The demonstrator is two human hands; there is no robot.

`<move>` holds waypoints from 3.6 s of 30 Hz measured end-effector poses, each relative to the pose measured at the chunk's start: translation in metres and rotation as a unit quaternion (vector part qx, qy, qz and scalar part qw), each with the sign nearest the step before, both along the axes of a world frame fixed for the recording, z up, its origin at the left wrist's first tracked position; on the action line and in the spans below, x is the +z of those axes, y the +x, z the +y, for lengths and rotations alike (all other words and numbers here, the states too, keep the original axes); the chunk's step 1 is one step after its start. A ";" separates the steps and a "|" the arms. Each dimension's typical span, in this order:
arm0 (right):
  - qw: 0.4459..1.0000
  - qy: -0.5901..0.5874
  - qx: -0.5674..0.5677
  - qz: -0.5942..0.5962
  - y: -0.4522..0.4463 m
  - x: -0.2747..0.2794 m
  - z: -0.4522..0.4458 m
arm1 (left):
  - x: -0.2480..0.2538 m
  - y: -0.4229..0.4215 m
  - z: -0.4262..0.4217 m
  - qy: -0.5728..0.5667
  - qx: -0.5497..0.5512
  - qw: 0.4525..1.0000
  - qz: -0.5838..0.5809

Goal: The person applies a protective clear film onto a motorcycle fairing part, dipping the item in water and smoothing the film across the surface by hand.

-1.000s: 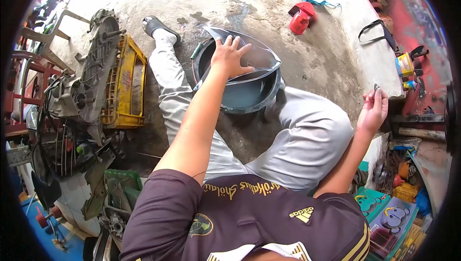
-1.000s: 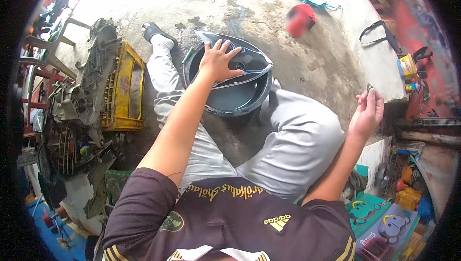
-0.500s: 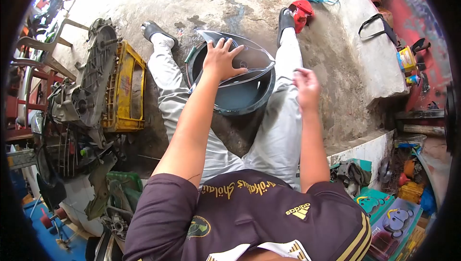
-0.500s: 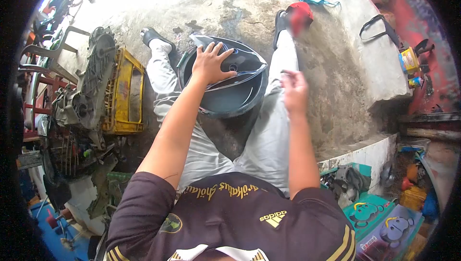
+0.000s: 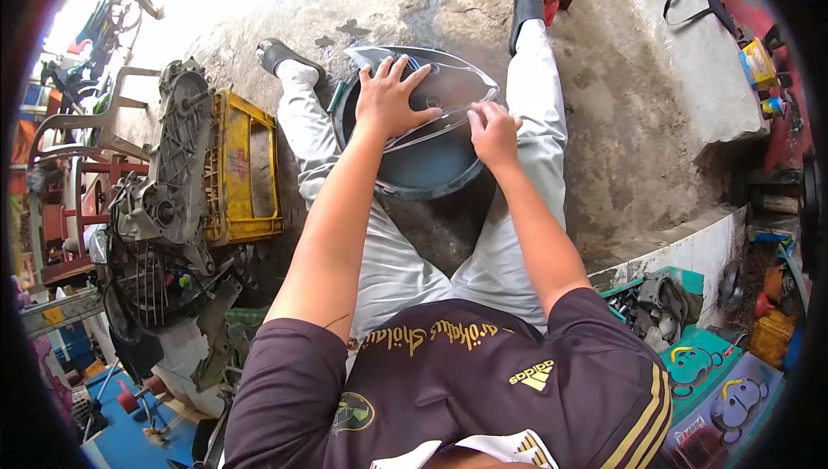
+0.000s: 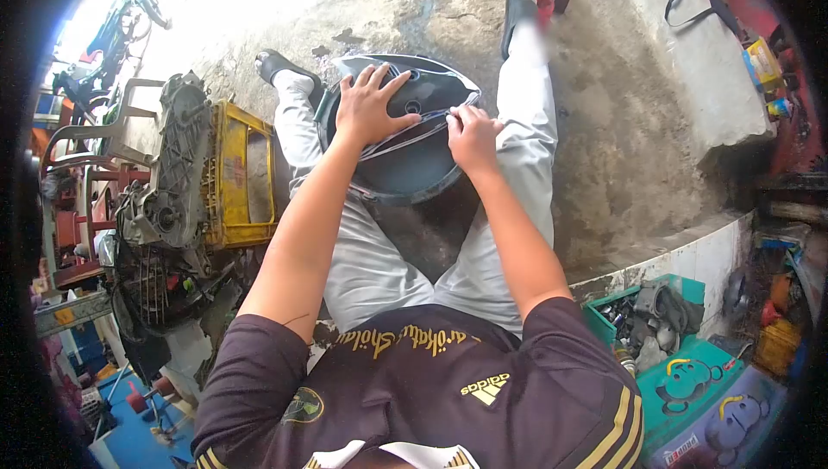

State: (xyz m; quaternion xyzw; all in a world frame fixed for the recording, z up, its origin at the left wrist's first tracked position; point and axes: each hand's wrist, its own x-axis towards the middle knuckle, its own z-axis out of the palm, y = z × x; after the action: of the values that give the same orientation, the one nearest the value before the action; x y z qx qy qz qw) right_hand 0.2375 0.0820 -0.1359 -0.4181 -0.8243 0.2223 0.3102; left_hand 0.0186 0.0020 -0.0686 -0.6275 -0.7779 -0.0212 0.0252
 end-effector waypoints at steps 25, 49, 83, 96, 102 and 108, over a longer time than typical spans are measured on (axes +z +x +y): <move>0.993 0.112 0.040 -0.017 0.007 -0.005 -0.018 | -0.003 -0.002 -0.001 0.007 -0.003 1.000 -0.004; 0.998 0.066 0.000 -0.006 0.005 -0.011 -0.003 | -0.003 0.000 -0.001 0.009 0.005 1.000 0.008; 0.985 0.125 0.103 -0.054 0.001 0.012 -0.022 | -0.004 0.001 0.000 0.018 -0.005 1.000 0.010; 0.995 0.102 -0.010 0.016 0.002 0.001 -0.013 | -0.003 -0.001 -0.002 0.014 0.005 1.000 0.009; 0.997 0.051 -0.061 -0.003 0.005 0.002 -0.008 | -0.004 -0.001 -0.002 0.016 0.006 1.000 0.014; 0.996 0.089 -0.001 -0.010 0.005 0.000 -0.011 | -0.003 0.002 -0.001 0.015 0.004 1.000 0.016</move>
State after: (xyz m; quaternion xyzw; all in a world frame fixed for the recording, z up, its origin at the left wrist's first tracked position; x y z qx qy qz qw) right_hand 0.2425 0.0709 -0.1363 -0.3919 -0.8434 0.1433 0.3384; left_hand 0.0208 0.0010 -0.0716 -0.6239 -0.7797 -0.0228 0.0477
